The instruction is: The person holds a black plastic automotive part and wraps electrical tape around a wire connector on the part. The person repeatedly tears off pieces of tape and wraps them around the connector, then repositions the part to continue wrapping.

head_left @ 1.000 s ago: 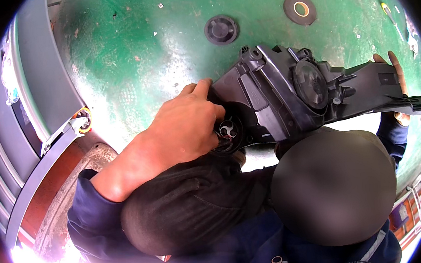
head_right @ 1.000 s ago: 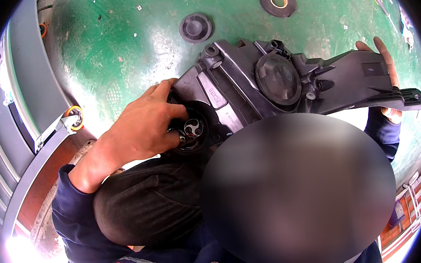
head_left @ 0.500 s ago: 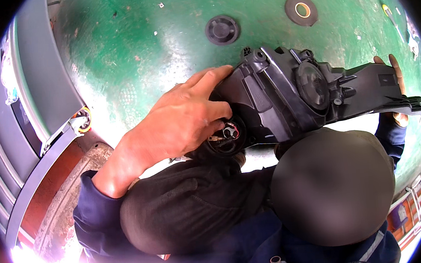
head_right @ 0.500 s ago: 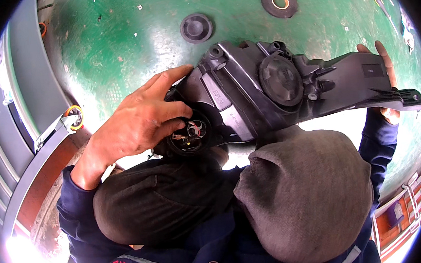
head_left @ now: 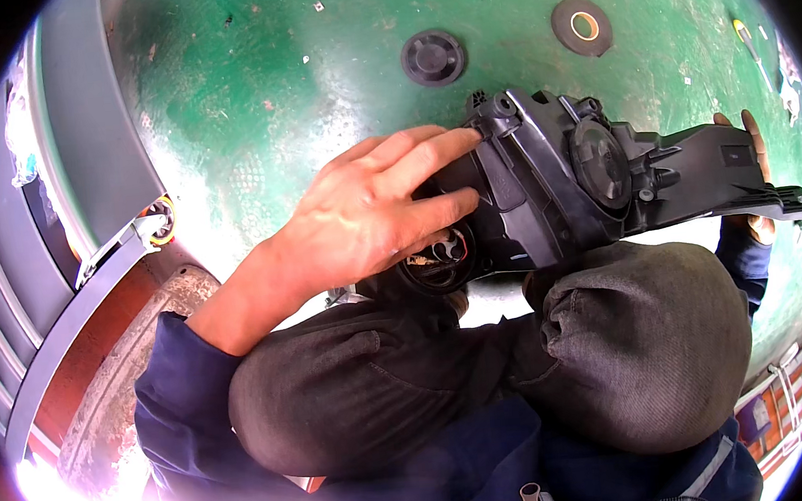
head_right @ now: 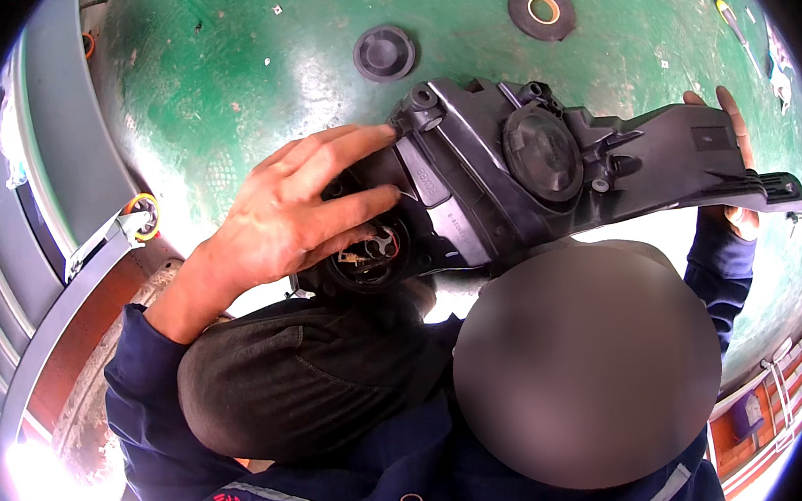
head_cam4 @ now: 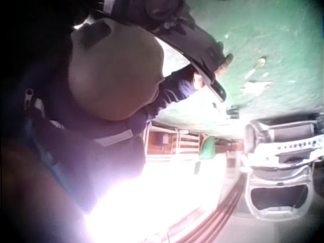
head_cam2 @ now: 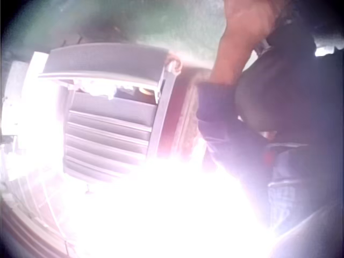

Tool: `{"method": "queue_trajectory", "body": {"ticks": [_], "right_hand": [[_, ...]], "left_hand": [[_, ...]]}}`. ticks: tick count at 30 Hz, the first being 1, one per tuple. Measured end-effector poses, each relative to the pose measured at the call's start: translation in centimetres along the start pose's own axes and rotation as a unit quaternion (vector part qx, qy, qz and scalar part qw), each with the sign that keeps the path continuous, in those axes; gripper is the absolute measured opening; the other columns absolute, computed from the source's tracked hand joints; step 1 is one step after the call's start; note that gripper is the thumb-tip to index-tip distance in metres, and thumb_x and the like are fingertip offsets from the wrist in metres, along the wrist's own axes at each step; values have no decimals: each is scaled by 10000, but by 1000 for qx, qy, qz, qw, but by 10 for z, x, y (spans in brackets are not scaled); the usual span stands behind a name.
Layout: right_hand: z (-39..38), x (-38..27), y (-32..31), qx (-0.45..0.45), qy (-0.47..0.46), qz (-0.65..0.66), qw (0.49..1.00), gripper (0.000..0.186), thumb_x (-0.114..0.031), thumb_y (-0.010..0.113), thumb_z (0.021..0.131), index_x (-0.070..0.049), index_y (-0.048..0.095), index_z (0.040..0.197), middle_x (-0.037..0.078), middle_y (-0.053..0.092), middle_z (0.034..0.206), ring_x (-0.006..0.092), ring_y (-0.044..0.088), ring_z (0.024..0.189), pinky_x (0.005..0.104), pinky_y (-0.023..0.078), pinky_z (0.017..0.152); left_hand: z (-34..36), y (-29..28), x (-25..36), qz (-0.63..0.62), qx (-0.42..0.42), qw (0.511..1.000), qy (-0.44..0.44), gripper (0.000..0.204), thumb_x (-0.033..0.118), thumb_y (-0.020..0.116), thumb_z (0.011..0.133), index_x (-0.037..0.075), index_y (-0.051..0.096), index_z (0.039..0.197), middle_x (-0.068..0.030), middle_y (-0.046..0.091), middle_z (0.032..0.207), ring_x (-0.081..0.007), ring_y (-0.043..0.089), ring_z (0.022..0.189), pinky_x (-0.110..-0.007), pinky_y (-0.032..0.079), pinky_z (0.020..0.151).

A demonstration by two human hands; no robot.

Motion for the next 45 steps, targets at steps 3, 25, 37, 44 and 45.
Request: {"method": "queue_trajectory", "body": {"ticks": [3, 25, 37, 44, 45], "right_hand": [[0, -2, 1, -3, 5, -7, 1000, 1499, -515, 967, 580, 70, 72, 1630, 359, 312, 1613, 425, 441, 1464, 524, 325, 1233], [5, -4, 4, 20, -6, -9, 1000, 1502, -572, 989, 554, 62, 149, 1625, 342, 359, 1596, 408, 446, 1463, 531, 302, 1243], [8, -3, 9, 20, -3, -21, 1000, 1529, -615, 977, 546, 62, 136, 1629, 353, 348, 1597, 404, 429, 1478, 528, 290, 1247], [8, -2, 8, 7, -9, -20, 1000, 1523, -614, 968, 555, 65, 129, 1630, 360, 330, 1606, 405, 423, 1483, 529, 290, 1246], [9, -3, 10, 5, -11, -18, 1000, 1523, -614, 968, 556, 65, 128, 1630, 360, 327, 1607, 405, 422, 1483, 530, 291, 1246]], "left_hand": [[5, -13, 8, 15, -53, 998, 7, 287, 234, 847, 698, 86, 691, 889, -88, 616, 990, -289, 650, 887, -389, 532, 717], [5, -7, 21, -117, -133, 966, -186, 201, -43, 716, 716, 49, 674, 890, -103, 623, 804, -322, 650, 702, -416, 496, 594], [-24, -11, 2, -248, -68, 846, -467, 315, -61, 595, 837, -2, 600, 1146, -98, 727, 943, -171, 714, 891, -324, 577, 781], [-21, -10, 4, -284, -95, 867, -398, 483, -122, 584, 855, 15, 587, 1318, -118, 719, 1018, -168, 719, 956, -321, 584, 830], [-21, -8, 5, -294, -85, 870, -386, 474, -131, 583, 861, 19, 602, 1310, -109, 717, 1018, -164, 714, 956, -315, 581, 830]]}}
Point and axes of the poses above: each hand's wrist, its own z-axis towards the middle knuckle, its own y-axis out of the palm, x = y × z, the point moved 5 cm from there along z, towards the middle knuckle
